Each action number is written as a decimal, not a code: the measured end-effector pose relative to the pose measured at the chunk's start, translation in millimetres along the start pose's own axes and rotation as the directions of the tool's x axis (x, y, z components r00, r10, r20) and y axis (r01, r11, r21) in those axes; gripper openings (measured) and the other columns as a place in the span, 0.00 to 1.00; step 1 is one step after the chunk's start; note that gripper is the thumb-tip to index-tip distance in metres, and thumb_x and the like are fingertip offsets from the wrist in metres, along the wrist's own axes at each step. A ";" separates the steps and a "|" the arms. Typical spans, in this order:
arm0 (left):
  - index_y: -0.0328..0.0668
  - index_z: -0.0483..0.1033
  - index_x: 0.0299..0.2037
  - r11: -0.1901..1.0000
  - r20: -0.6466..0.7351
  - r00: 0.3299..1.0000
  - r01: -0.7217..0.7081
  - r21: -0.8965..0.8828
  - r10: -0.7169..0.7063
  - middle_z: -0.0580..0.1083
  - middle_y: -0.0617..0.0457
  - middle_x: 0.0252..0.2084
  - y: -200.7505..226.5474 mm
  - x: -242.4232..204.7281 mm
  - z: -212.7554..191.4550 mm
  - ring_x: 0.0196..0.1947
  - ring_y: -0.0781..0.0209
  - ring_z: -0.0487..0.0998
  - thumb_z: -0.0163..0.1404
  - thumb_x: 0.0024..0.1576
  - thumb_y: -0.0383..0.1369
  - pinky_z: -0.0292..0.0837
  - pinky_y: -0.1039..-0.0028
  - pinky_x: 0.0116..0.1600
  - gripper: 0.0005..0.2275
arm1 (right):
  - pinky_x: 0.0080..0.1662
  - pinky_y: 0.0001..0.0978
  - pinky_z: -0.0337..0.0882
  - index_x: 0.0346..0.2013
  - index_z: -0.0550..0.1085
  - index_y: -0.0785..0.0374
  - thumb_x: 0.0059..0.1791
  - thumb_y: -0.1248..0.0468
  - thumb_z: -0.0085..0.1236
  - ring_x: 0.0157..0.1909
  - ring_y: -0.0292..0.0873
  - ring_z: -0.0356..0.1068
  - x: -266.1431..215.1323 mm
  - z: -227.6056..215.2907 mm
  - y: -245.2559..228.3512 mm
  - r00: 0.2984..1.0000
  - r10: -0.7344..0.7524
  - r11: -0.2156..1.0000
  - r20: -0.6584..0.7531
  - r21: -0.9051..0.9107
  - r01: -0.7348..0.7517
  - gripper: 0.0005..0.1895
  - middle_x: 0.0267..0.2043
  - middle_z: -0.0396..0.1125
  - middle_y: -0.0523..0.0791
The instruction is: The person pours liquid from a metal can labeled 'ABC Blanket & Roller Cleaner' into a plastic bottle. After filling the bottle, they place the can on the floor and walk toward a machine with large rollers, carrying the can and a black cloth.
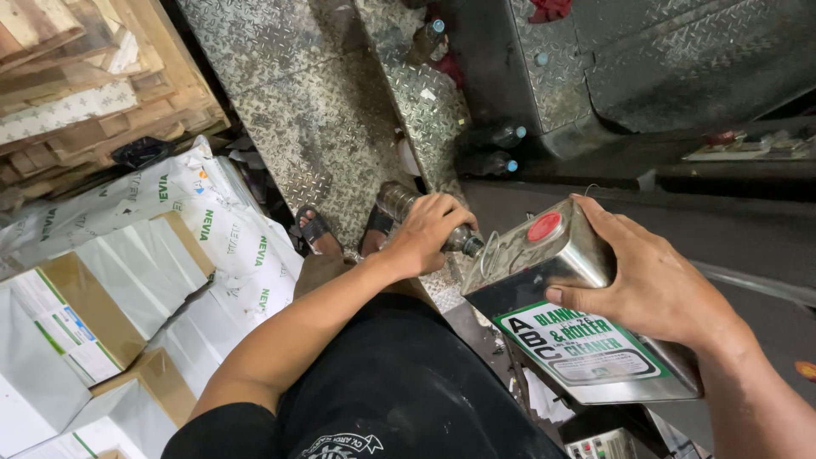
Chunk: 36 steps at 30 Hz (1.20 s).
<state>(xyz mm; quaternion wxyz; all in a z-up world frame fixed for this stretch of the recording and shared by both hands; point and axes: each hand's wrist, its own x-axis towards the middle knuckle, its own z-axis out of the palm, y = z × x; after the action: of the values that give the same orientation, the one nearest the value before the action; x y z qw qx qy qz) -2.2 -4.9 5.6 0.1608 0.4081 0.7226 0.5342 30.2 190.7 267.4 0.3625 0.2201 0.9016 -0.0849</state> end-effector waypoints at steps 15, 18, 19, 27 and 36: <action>0.45 0.73 0.49 0.999 -0.051 0.998 -0.045 -0.028 0.044 0.68 0.50 0.47 -2.7 -0.9 -3.3 0.56 0.46 0.68 0.54 0.35 0.16 0.61 0.57 0.63 0.28 | 0.58 0.44 0.69 0.73 0.55 0.60 0.29 0.42 0.76 0.59 0.54 0.70 -1.9 -1.5 -3.2 0.997 -0.070 0.997 -0.030 0.024 0.071 0.65 0.61 0.66 0.56; 0.45 0.73 0.49 0.999 -0.055 0.998 -0.043 -0.033 0.041 0.68 0.50 0.47 -1.5 -1.3 -3.6 0.55 0.47 0.68 0.55 0.34 0.16 0.60 0.57 0.62 0.28 | 0.58 0.43 0.68 0.75 0.55 0.58 0.29 0.42 0.76 0.60 0.53 0.70 -2.1 -1.0 -4.0 0.998 -0.054 0.998 -0.018 0.034 0.055 0.66 0.61 0.66 0.55; 0.45 0.73 0.49 0.998 -0.054 0.998 -0.040 -0.042 0.038 0.68 0.50 0.46 -1.0 -0.3 -4.2 0.54 0.47 0.68 0.55 0.34 0.16 0.60 0.56 0.62 0.28 | 0.58 0.43 0.68 0.76 0.55 0.57 0.29 0.42 0.76 0.60 0.53 0.70 -1.8 -1.0 -3.5 0.999 -0.037 0.998 -0.011 0.040 0.037 0.67 0.61 0.66 0.55; 0.45 0.74 0.50 0.999 0.044 0.998 0.054 0.005 -0.054 0.67 0.52 0.48 -5.2 2.7 -0.7 0.56 0.50 0.67 0.55 0.35 0.14 0.60 0.58 0.66 0.29 | 0.59 0.45 0.69 0.77 0.54 0.56 0.28 0.43 0.78 0.62 0.54 0.69 1.3 -3.2 -6.1 1.000 -0.008 1.000 0.000 0.021 0.008 0.69 0.64 0.64 0.56; 0.44 0.74 0.50 0.999 0.012 1.000 0.030 -0.016 -0.029 0.68 0.51 0.48 -6.4 2.8 -2.8 0.56 0.49 0.68 0.54 0.34 0.14 0.59 0.58 0.65 0.29 | 0.59 0.45 0.69 0.76 0.53 0.55 0.28 0.42 0.78 0.62 0.54 0.69 4.4 -5.4 -7.7 1.000 0.008 1.000 0.015 0.006 -0.008 0.69 0.64 0.64 0.55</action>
<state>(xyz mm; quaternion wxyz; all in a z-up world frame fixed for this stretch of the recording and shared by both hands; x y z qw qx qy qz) -8.4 -5.1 1.4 0.1761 0.3991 0.7232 0.5354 20.6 187.0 268.2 0.3689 0.2245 0.8976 -0.0879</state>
